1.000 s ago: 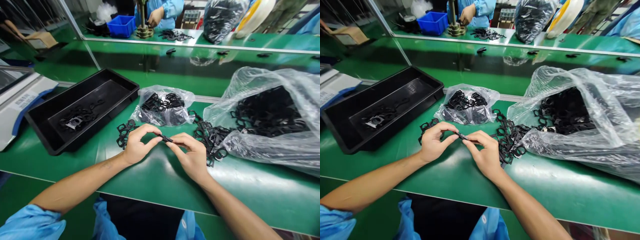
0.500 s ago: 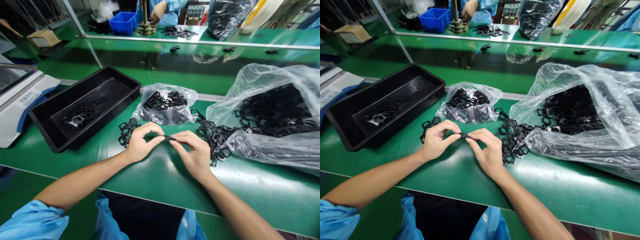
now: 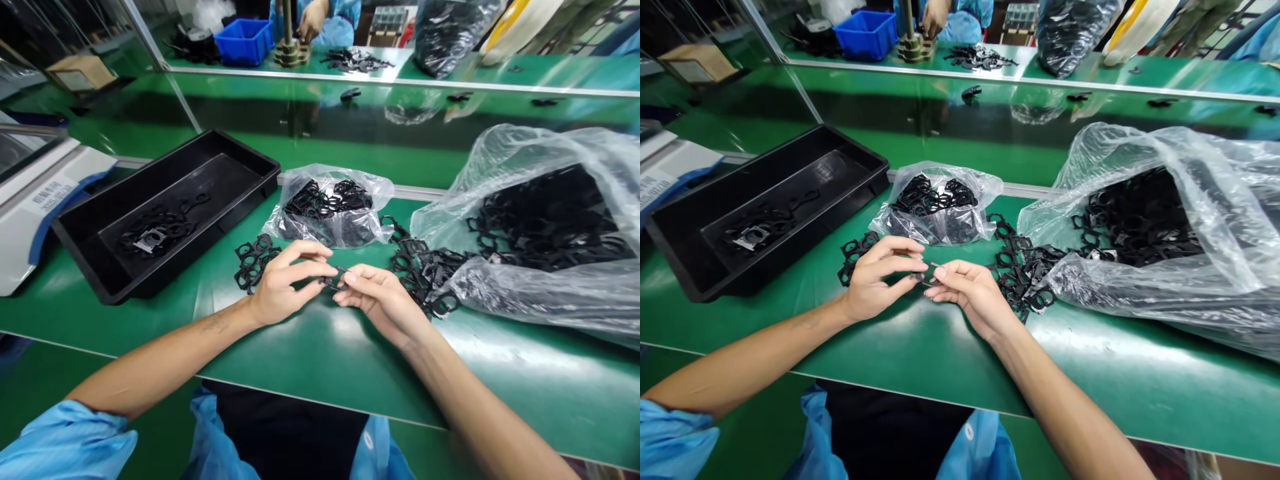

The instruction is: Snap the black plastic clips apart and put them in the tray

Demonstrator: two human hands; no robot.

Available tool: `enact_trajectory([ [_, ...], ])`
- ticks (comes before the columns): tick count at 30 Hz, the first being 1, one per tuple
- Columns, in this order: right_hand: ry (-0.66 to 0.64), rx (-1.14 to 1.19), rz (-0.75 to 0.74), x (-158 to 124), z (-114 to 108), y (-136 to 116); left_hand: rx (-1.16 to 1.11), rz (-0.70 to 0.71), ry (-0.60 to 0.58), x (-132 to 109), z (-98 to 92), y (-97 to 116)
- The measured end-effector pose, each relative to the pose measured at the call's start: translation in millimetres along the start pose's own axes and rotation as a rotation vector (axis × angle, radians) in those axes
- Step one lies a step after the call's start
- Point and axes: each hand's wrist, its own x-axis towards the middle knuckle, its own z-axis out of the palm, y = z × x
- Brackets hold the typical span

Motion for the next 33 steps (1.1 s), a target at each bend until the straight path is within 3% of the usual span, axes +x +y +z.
enact_trajectory([
  [3, 0.033, -0.144, -0.08, 1.5, 0.2, 2.9, 0.017, 0.035, 0.024, 0.5, -0.6, -1.5],
  [7, 0.205, -0.451, -0.445, 0.7, 0.8, 5.1, 0.002, -0.056, 0.076, 2.1, -1.5, -3.6],
  [12, 0.166, -0.812, -0.823, -5.3, 1.5, 3.3, -0.015, -0.123, 0.075, 3.7, -2.1, -0.6],
  [15, 0.207, -0.936, -0.949, -7.2, 2.3, 4.0, -0.047, -0.169, 0.056, 2.6, -1.5, 2.1],
  [27, 0.182, -1.05, -1.075, -8.6, -0.5, 5.8, -0.11, -0.159, -0.034, 3.3, -4.6, 2.8],
  [30, 0.158, -1.029, -1.005, -9.8, 0.1, 6.6, -0.131, -0.2, -0.047, 3.1, -3.4, 4.5],
  [33, 0.182, -0.842, -0.818, -8.2, 1.9, 6.4, -0.247, -0.358, -0.039, 1.4, 1.4, 3.8],
])
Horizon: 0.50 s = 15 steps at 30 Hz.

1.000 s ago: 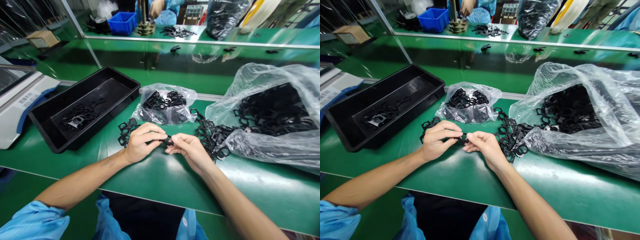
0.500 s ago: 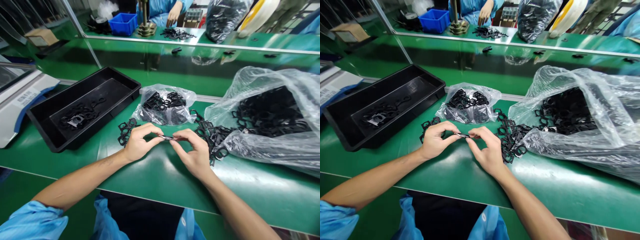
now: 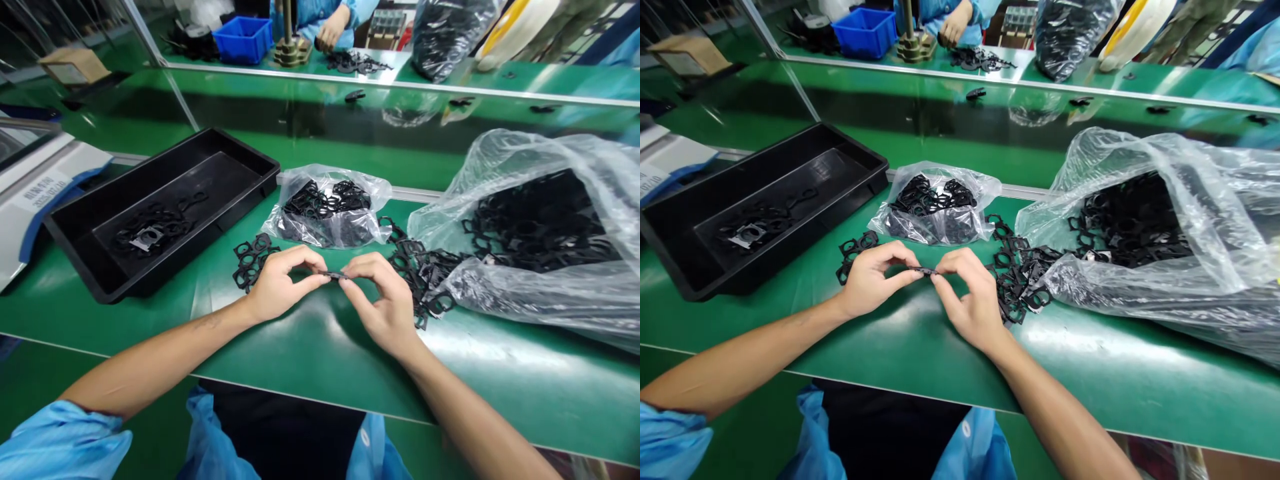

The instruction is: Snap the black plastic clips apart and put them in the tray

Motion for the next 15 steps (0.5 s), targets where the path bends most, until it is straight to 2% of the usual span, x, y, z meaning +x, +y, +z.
enact_trajectory([
  [3, -0.011, 0.238, 0.276, 4.1, 1.7, 0.6, -0.185, -0.212, -0.015, 0.3, 3.9, -4.9],
  [5, -0.024, 0.337, 0.385, 6.7, 2.2, 0.6, -0.282, -0.326, -0.039, 1.5, 4.4, -7.8],
  [15, -0.048, 0.42, 0.477, 7.9, 1.3, -0.4, -0.561, -0.607, -0.052, 4.9, 2.4, -9.3],
])
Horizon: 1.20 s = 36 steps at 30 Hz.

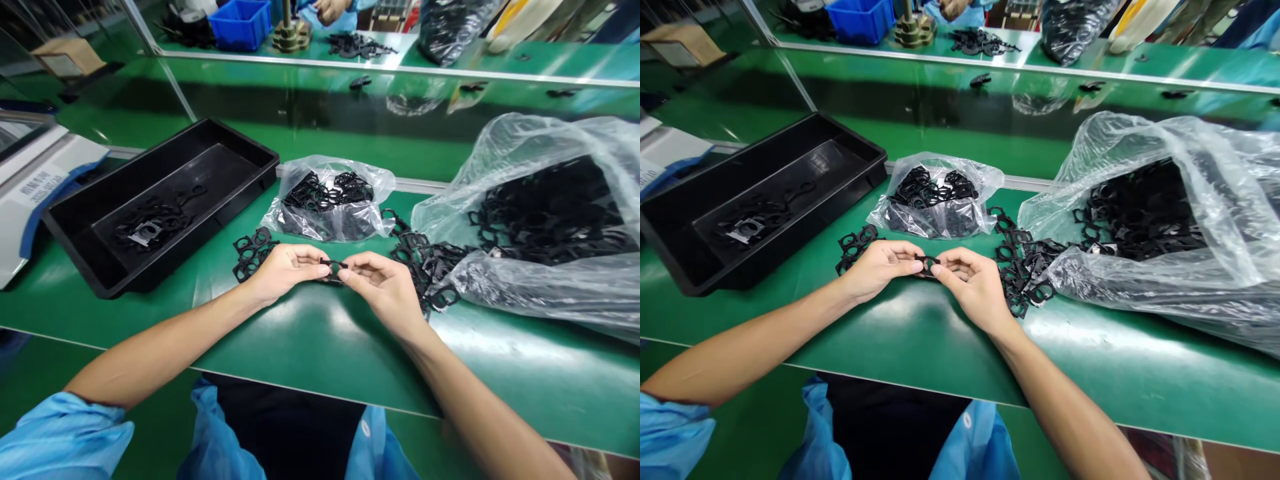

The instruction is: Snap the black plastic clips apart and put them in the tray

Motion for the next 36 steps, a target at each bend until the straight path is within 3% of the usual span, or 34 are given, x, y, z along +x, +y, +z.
enact_trajectory([
  [9, -0.007, 0.028, 0.0, -1.8, 0.2, -2.0, -0.135, -0.103, -0.07, -0.2, 0.0, 2.6],
  [17, -0.005, 0.113, 0.074, -2.0, 1.6, -2.9, 0.099, -0.041, -0.069, -2.7, -1.9, 13.7],
  [23, -0.043, 0.122, 0.095, -1.0, 1.5, -4.8, 0.048, -0.117, -0.161, -3.3, -3.4, 16.9],
  [30, 0.01, 0.132, 0.056, -0.6, 1.8, -5.3, -0.081, -0.087, -0.042, -2.1, -1.0, 8.6],
  [36, 0.071, 0.132, 0.043, -0.8, 0.8, -3.6, -0.081, -0.047, -0.054, -3.1, 1.4, 10.3],
])
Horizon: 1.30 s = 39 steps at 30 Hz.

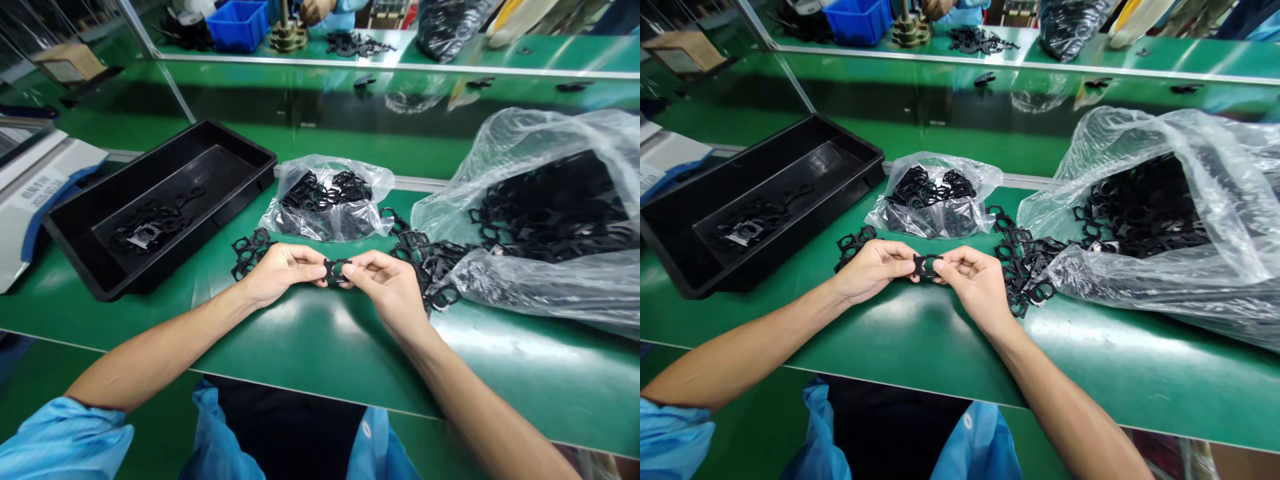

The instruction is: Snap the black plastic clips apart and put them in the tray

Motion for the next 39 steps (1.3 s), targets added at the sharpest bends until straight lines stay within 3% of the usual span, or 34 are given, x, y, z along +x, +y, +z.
enact_trajectory([
  [7, 0.025, 0.0, -0.003, 1.4, -0.1, 4.9, 0.174, 0.121, 0.096, -0.7, 1.8, -4.3],
  [13, 0.071, -0.282, -0.132, -6.3, -2.9, 9.4, 0.32, 0.162, 0.027, -6.8, 4.1, -5.8],
  [18, -0.03, -0.512, -0.342, -14.2, -2.7, 13.8, 0.462, 0.043, -0.036, -13.7, 4.3, -5.7],
  [21, 0.002, -0.523, -0.408, -17.5, -0.6, 16.7, 0.39, -0.001, -0.012, -14.8, 4.3, -6.1],
  [25, -0.034, -0.494, -0.388, -18.7, 1.1, 19.1, 0.255, 0.008, 0.111, -12.8, 5.1, -6.7],
  [34, -0.094, -0.653, -0.391, -17.4, -0.1, 15.7, 0.517, 0.18, 0.097, -16.6, 2.8, -10.9],
  [39, -0.117, -0.525, -0.369, -14.5, 0.5, 13.2, 0.405, 0.179, 0.193, -12.2, 3.4, -10.1],
])
